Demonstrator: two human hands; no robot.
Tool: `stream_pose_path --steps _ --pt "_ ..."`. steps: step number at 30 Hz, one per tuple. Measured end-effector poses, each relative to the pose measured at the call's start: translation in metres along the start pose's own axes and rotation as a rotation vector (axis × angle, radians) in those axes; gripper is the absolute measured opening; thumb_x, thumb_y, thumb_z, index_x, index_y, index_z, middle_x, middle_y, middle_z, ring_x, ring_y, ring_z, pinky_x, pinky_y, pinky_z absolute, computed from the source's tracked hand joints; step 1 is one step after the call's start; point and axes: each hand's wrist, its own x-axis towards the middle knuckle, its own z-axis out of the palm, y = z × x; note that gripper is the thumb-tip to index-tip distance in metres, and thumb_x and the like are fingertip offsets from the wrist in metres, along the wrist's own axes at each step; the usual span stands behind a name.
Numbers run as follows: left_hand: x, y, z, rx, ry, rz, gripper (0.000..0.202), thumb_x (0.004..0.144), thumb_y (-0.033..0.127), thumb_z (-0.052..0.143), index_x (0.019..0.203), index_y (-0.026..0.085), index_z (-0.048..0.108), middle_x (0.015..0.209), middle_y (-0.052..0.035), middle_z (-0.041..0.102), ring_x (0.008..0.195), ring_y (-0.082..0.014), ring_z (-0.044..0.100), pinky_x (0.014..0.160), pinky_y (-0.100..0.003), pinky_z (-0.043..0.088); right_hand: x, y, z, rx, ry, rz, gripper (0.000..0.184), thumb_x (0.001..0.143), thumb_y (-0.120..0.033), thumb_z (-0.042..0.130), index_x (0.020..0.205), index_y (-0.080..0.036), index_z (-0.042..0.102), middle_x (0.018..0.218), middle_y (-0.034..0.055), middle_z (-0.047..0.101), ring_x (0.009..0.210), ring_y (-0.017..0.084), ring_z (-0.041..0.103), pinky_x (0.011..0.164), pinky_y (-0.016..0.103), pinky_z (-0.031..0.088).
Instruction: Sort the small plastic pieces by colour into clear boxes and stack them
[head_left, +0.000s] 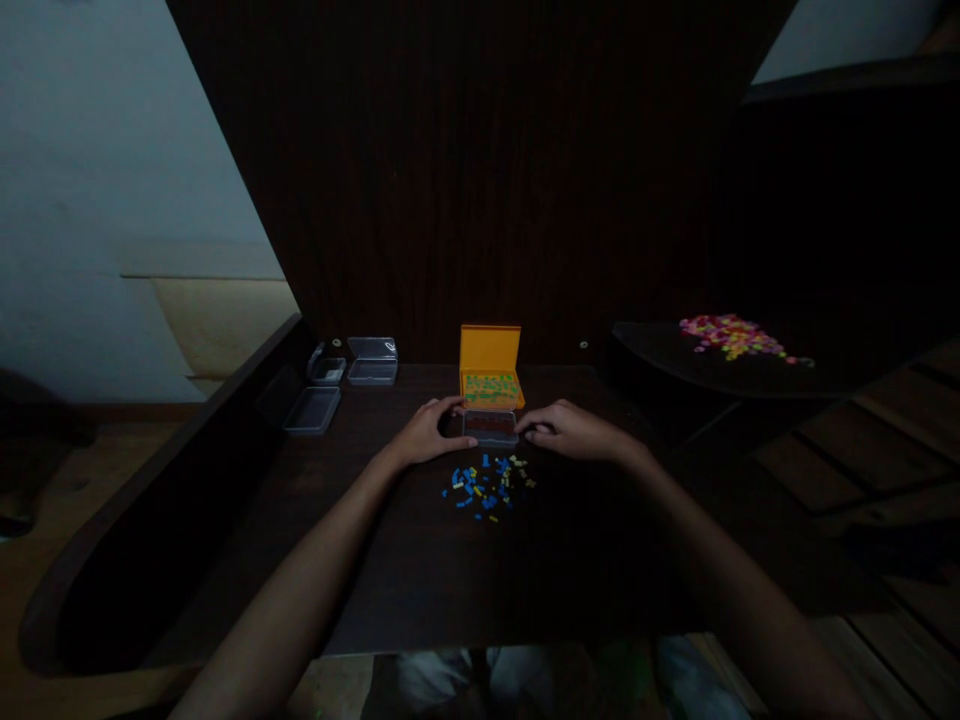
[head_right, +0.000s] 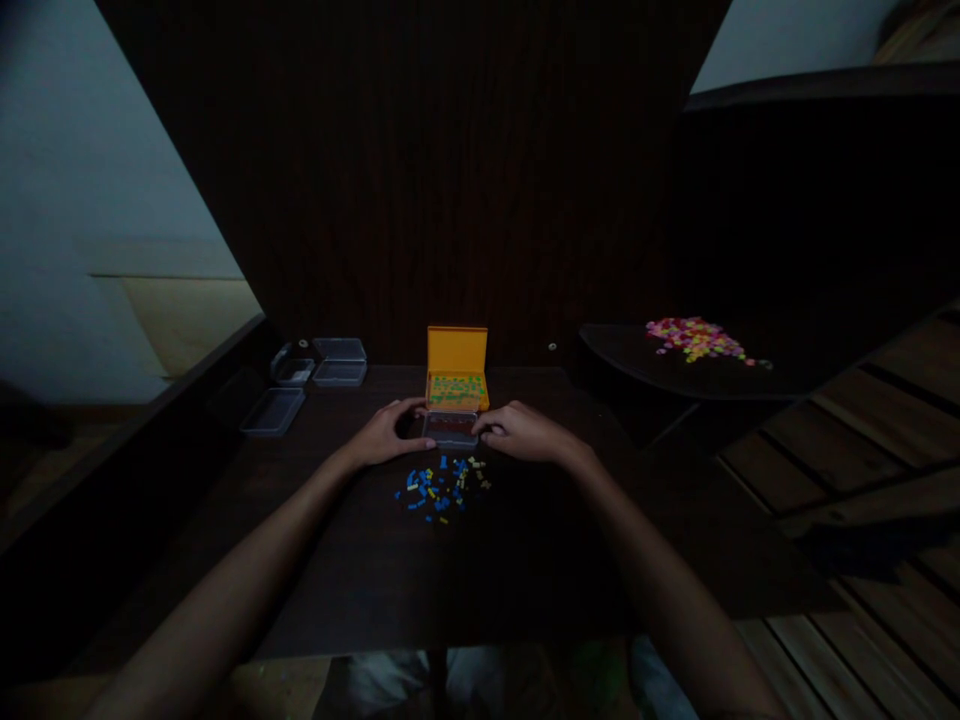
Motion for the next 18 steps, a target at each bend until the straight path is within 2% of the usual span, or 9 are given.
stream_pose_path --steps 7,12,14,18 --pt "0.001 0.0 -0.001 -0.006 -0.003 0.007 0.075 0.068 0.054 0.075 0.131 0.02 0.051 0.113 -0.0073 0.066 0.107 -0.0261 0.059 0.097 -0.041 0.044 -0.004 0.003 0.017 0.009 0.036 0.035 0.037 0.086 -0.034 0.057 0.118 -0.017 0.065 0.068 -0.0009 0.059 0.059 0.011 0.051 0.058 0.021 0.035" --pt "0.002 -0.002 0.0 -0.027 0.0 0.017 0.076 0.067 0.053 0.076 0.131 0.021 0.05 0.116 -0.0075 0.065 0.109 -0.0261 0.059 0.098 -0.042 0.045 -0.014 -0.005 0.041 0.139 0.033 -0.03 0.029 0.087 -0.037 0.054 0.099 -0.016 0.07 0.06 -0.0029 0.056 0.052 0.01 0.047 0.055 0.021 0.033" --pt "0.002 -0.003 0.0 -0.036 -0.005 0.014 0.075 0.067 0.053 0.076 0.131 0.02 0.051 0.116 -0.0078 0.065 0.109 -0.026 0.059 0.098 -0.042 0.045 -0.019 -0.01 0.053 0.179 0.045 -0.102 0.027 0.087 -0.038 0.055 0.094 -0.018 0.071 0.066 -0.001 0.062 0.058 0.011 0.052 0.061 0.022 0.038" --pt "0.001 -0.003 0.0 -0.042 0.005 0.01 0.075 0.068 0.053 0.076 0.13 0.019 0.051 0.114 -0.0078 0.065 0.107 -0.0249 0.059 0.097 -0.04 0.045 -0.026 -0.018 0.069 0.146 0.088 -0.104 0.021 0.086 -0.035 0.059 0.094 -0.019 0.071 0.072 0.0001 0.066 0.066 0.013 0.058 0.071 0.025 0.041"
